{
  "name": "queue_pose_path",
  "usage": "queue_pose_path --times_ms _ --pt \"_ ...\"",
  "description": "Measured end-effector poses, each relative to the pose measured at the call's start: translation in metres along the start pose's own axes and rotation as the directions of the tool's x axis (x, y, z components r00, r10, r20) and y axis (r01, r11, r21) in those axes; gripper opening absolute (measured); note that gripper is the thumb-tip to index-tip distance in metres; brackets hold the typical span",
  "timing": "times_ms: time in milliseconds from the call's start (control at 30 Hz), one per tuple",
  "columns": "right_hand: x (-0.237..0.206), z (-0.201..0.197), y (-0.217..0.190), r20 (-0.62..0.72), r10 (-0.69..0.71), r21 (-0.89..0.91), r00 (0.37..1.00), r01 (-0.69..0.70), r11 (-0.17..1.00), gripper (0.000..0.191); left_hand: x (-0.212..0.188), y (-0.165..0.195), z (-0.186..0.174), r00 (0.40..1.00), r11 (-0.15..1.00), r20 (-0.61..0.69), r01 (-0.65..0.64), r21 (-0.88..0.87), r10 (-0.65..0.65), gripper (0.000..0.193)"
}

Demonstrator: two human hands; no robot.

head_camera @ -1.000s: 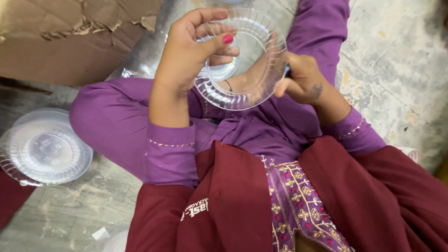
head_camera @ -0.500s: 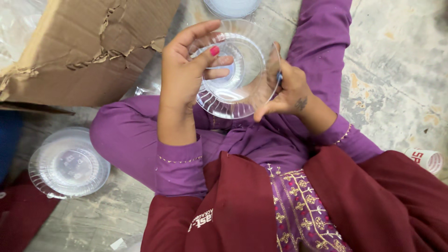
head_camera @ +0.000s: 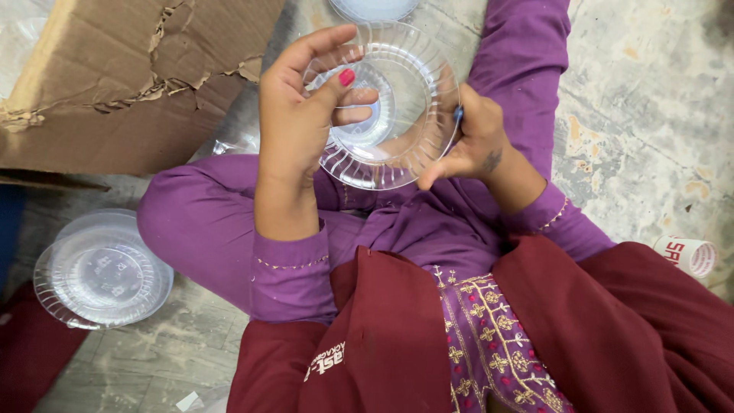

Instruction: The person sits on the floor and repeatedly picks up clear plastic dishes from a stack. Using a blue marker, they write on the bottom of each dish and then place it into a cardboard box. The process is repeated for multiple dishes.

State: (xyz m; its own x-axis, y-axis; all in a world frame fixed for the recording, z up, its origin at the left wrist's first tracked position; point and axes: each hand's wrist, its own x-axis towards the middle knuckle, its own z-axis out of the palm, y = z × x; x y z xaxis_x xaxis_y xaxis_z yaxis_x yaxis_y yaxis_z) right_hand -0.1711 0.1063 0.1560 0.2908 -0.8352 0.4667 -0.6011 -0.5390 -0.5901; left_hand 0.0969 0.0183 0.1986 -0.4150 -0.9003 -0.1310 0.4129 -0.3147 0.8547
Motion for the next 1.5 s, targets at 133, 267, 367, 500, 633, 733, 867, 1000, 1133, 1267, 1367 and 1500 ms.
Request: queue_pose_path --times_ms 133,267,367,500,633,733,867,1000,1133,1267,1367,1500 --pt "-0.006 0.005 0.000 0.001 -0.022 0.029 1.000 0.022 0.999 0.107 -0.001 -0.001 0.000 1.000 1.000 -0.026 -0.011 0.012 0.011 0.044" --pt "-0.010 0.006 0.001 -0.025 -0.019 0.031 1.000 0.020 0.999 0.109 -0.001 -0.004 0.002 0.999 1.000 -0.052 -0.015 0.008 0.015 0.043" --pt "-0.013 0.007 0.002 -0.001 0.061 0.002 0.998 -0.061 0.998 0.096 -0.001 -0.007 0.002 0.997 1.000 -0.075 -0.023 0.013 0.024 0.043" --pt "-0.018 0.008 0.001 0.030 0.113 -0.062 0.993 -0.111 0.992 0.101 0.002 -0.011 0.000 0.994 0.999 -0.103 -0.038 -0.022 0.036 0.043" --pt "-0.019 0.013 0.003 -0.006 0.046 -0.095 0.999 -0.047 0.994 0.093 0.003 -0.017 -0.001 0.990 0.998 -0.126 -0.061 -0.031 0.057 0.042" --pt "-0.018 0.016 0.003 -0.051 -0.012 -0.053 0.999 0.010 0.999 0.085 0.003 -0.019 0.002 0.987 0.997 -0.143 -0.075 -0.017 0.072 0.042" --pt "-0.013 0.016 -0.003 -0.042 0.023 -0.092 0.999 -0.027 0.995 0.087 0.004 -0.017 0.005 0.984 0.996 -0.156 -0.091 -0.001 0.089 0.042" --pt "-0.010 0.017 -0.006 -0.038 0.012 -0.154 0.999 -0.018 0.988 0.087 0.006 -0.019 0.002 0.980 0.995 -0.179 -0.098 -0.026 0.091 0.041" --pt "-0.019 0.021 -0.003 -0.032 0.022 -0.160 0.999 -0.027 0.987 0.082 0.009 -0.034 -0.004 0.972 0.991 -0.207 -0.123 -0.055 0.109 0.039" --pt "-0.019 0.029 0.007 -0.099 -0.155 -0.393 0.983 0.104 0.914 0.079 0.023 -0.046 -0.001 0.950 0.970 -0.243 -0.223 -0.098 0.193 0.047" --pt "-0.009 0.037 0.010 -0.086 -0.048 -0.377 0.995 0.012 0.926 0.111 0.033 -0.039 -0.002 0.949 0.978 -0.314 -0.095 -0.187 0.032 0.049" --pt "-0.001 0.045 0.004 -0.144 -0.001 -0.295 0.990 -0.042 0.954 0.102 0.029 -0.032 -0.002 0.937 0.979 -0.341 -0.131 -0.153 0.072 0.046"
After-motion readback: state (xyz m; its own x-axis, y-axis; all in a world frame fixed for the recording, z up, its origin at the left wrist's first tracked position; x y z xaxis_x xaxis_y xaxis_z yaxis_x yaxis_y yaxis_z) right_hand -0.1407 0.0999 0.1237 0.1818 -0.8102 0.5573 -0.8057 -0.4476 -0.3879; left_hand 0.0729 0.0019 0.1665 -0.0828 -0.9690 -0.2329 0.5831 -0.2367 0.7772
